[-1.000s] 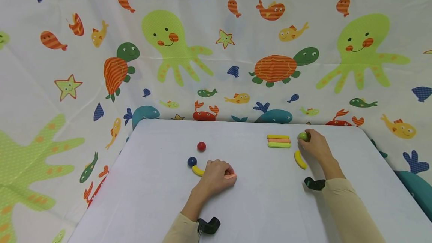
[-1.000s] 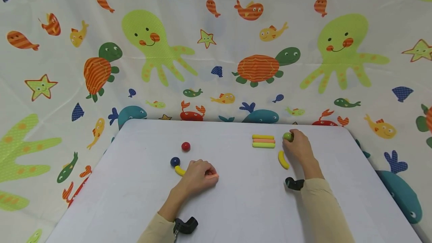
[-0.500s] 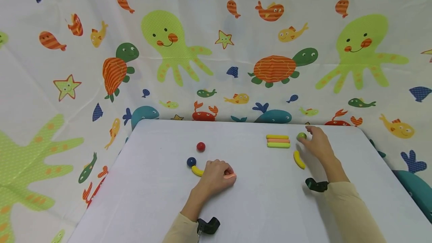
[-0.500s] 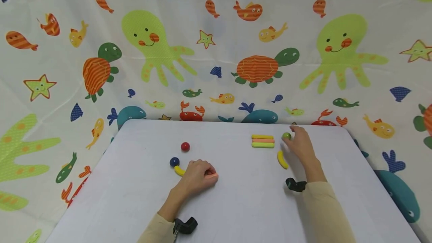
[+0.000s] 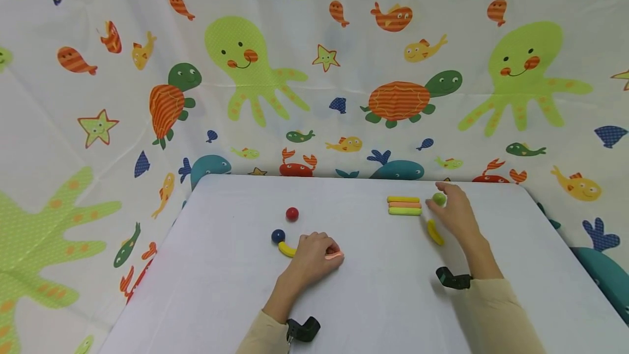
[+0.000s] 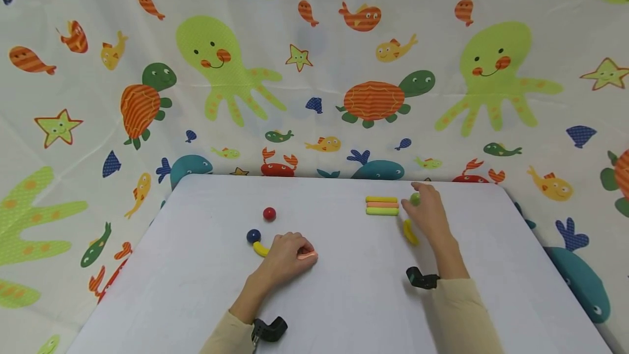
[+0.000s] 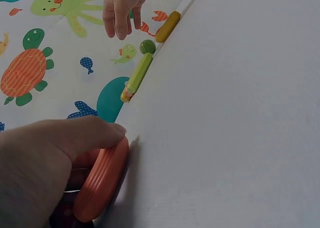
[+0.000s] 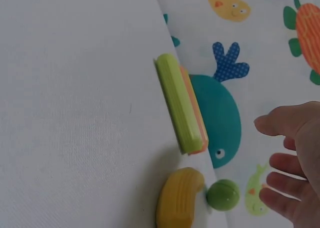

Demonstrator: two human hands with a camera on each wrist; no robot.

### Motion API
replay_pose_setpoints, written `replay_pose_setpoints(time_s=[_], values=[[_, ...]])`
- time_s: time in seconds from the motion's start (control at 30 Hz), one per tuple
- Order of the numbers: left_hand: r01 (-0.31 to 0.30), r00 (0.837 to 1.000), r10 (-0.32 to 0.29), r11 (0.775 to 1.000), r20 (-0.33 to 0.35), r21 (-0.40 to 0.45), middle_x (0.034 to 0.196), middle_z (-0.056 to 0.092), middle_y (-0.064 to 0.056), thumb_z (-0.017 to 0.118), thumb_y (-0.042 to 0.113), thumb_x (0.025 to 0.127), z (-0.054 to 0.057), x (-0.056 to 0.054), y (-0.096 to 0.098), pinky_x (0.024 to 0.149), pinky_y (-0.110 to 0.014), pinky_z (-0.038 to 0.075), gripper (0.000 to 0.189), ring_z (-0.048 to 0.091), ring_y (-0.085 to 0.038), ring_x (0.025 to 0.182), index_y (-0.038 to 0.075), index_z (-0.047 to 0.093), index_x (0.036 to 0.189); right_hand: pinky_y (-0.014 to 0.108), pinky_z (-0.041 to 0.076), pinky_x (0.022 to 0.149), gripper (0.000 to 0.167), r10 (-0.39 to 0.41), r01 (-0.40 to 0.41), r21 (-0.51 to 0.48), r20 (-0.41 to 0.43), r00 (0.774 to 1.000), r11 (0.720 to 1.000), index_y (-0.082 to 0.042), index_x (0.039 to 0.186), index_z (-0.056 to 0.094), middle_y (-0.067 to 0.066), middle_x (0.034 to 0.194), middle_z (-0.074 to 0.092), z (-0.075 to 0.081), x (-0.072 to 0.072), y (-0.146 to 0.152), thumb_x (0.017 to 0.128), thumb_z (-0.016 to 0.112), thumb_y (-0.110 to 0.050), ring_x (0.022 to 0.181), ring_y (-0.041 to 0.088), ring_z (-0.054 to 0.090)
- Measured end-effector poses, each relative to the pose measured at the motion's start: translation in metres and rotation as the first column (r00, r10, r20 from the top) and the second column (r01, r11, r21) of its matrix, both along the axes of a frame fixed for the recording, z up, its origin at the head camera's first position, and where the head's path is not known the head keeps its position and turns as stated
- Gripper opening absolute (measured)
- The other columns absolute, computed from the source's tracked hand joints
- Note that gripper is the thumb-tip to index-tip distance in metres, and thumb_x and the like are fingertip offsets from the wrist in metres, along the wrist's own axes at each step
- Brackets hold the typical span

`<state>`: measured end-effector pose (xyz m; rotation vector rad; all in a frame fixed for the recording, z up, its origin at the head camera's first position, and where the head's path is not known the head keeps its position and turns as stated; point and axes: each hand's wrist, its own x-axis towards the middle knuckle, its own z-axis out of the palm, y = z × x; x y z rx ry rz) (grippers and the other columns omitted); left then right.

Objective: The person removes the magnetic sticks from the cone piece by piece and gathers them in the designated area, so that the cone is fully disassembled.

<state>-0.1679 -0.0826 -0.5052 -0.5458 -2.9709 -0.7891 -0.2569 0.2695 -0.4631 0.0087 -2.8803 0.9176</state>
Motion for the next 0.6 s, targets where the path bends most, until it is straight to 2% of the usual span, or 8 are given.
replay_pose_setpoints(time_s=[0.23,0.4,0.6], values=[[-0.003,1.0,0.003,1.0,0.002,0.002,0.095,0.066,0.006,0.067,0.036,0.091,0.002,0.002,-0.001,0.088,-0.039,0.04,0.022,0.053,-0.012,0.092,0.018,0.075,0.1,0.064,0.036,0.111,0.06,0.0,0.0,-0.022,0.017,1.0,1.0,0.003,0.147,0.041,0.029,0.147,0.042,0.001,0.01,-0.014,0.097,0.064,-0.022,0.134,0.046,0.039],[0.004,1.0,-0.004,1.0,0.003,0.015,0.1,0.066,0.005,0.066,0.037,0.091,0.0,0.0,-0.003,0.087,-0.039,0.04,0.023,0.054,-0.014,0.097,0.018,0.075,0.102,0.063,0.037,0.11,0.059,0.02,-0.02,-0.014,-0.014,1.0,1.0,0.003,0.145,0.043,0.029,0.144,0.045,0.0,0.016,-0.026,0.097,0.065,-0.023,0.131,0.046,0.042],[-0.019,0.997,0.012,0.996,0.077,0.089,0.106,0.065,0.004,0.068,0.043,0.091,0.003,-0.002,-0.009,0.091,-0.039,0.047,0.031,0.055,-0.014,0.104,0.017,0.074,0.107,0.062,0.038,0.11,0.058,0.042,-0.043,-0.013,-0.014,0.999,0.999,0.001,0.146,0.044,0.027,0.145,0.045,-0.004,0.021,-0.037,0.097,0.062,-0.024,0.134,0.044,0.042]])
